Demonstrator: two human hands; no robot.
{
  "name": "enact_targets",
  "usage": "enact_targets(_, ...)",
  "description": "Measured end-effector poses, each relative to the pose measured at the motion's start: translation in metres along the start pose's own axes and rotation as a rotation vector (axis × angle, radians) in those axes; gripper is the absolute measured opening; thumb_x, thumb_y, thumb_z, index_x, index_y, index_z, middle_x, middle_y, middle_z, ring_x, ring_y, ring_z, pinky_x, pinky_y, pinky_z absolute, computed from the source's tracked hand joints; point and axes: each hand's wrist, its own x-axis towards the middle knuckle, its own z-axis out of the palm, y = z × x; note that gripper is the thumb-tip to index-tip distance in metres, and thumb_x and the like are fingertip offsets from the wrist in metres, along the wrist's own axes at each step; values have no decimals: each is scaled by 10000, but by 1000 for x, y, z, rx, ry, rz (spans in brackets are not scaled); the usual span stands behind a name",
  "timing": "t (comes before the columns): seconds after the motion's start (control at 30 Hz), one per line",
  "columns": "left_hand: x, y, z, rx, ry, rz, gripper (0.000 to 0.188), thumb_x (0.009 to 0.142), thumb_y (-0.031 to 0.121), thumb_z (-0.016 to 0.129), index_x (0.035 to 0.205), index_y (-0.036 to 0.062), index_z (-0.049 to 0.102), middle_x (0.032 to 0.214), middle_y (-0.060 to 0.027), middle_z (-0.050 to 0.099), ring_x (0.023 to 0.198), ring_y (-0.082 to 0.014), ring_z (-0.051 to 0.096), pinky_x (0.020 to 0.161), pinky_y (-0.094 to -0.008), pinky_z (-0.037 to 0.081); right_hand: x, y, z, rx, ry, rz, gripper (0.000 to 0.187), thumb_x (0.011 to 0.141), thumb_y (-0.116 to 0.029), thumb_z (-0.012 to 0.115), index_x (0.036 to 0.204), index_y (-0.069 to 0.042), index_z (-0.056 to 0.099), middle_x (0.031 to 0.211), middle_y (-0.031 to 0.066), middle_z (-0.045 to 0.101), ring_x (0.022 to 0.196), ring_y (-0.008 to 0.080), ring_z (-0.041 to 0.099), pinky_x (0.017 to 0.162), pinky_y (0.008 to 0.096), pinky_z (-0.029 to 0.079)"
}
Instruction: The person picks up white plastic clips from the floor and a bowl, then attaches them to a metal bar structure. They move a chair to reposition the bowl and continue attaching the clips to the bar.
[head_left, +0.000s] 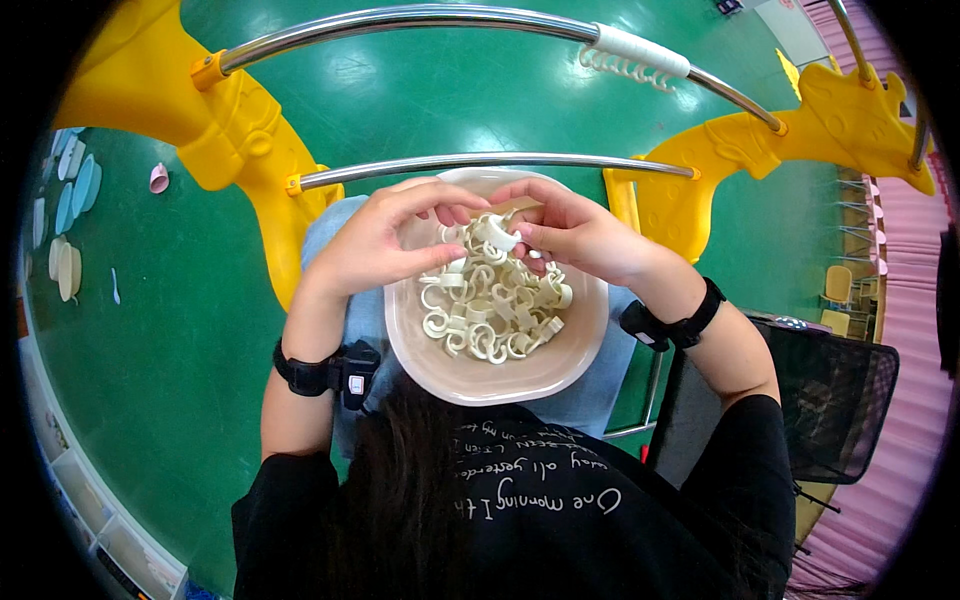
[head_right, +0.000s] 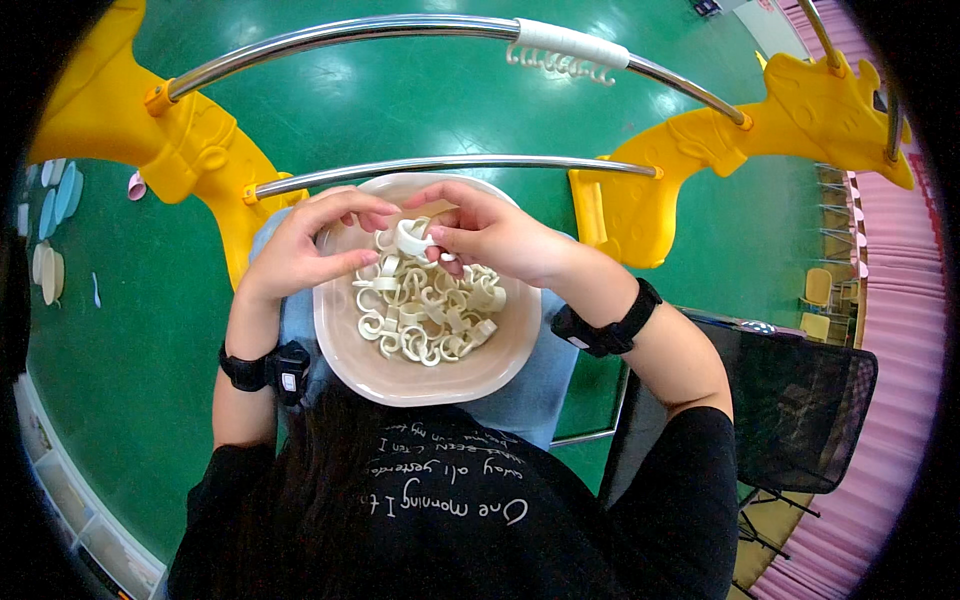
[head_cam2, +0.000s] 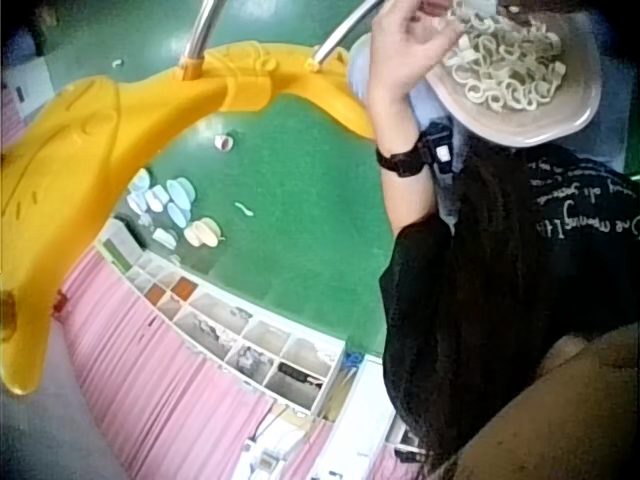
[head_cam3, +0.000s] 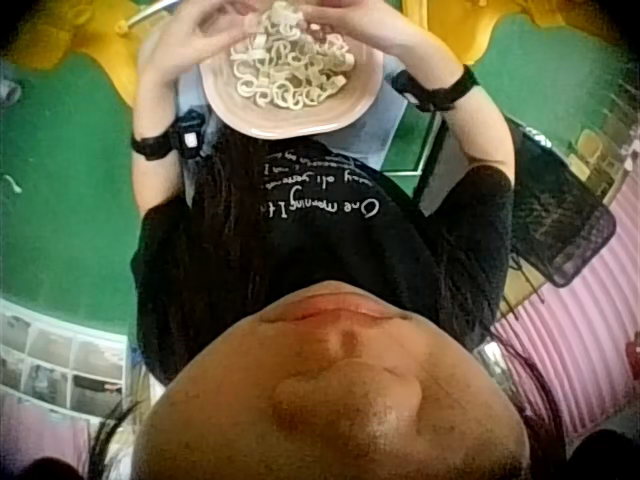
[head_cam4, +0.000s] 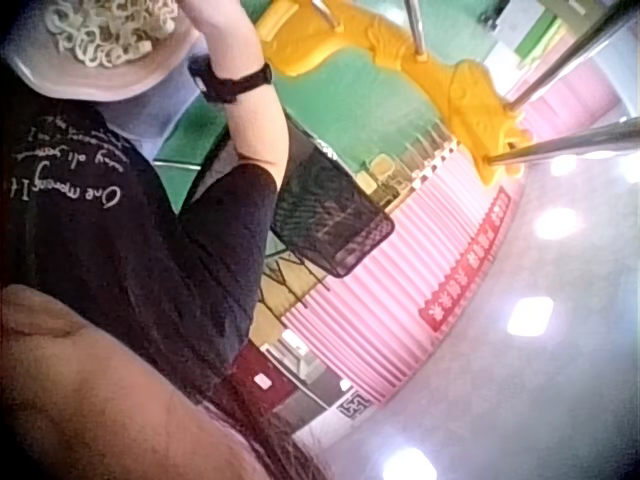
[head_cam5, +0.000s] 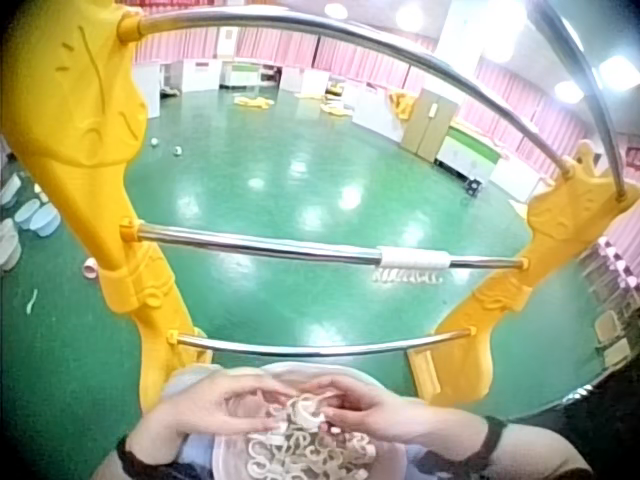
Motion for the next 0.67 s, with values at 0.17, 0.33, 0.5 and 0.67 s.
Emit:
enact_targets(0.17, 2, -8, -2, 65, -25, 68, 249, 734, 102, 680, 972, 47, 632, 873, -61, 621, 828, -159, 568, 744, -283, 451, 16, 3, 5, -107, -43, -2, 280, 932, -75, 424, 1212, -65, 405, 829, 37, 559, 689, 86, 511, 624, 227, 444)
enact_targets(0.33, -2, -9, -2, 70, 27, -43, 202, 743, 128, 688, 901, 20, 624, 807, -72, 617, 787, -163, 573, 708, -288, 446, 21, -5, 12, -406, 28, -146, 209, 918, -104, 479, 1112, -26, 483, 845, 26, 566, 715, 75, 528, 628, 209, 437)
enact_targets(0.5, -3, -6, 0, 49, 40, -78, 215, 750, 139, 690, 906, 9, 619, 804, -79, 617, 751, -164, 583, 692, -284, 456, 16, -23, 22, -804, 115, -408, 192, 837, -127, 612, 1000, -42, 557, 767, 50, 586, 635, 109, 558, 572, 236, 451)
enact_targets(0.67, -2, -3, -1, 8, 36, -148, 317, 749, 149, 695, 1033, 43, 603, 885, -106, 648, 838, -165, 617, 748, -268, 466, 16, -19, 23, -1051, 69, -494, 251, 787, -169, 644, 1003, -59, 578, 733, 121, 619, 599, 230, 599, 561, 325, 479)
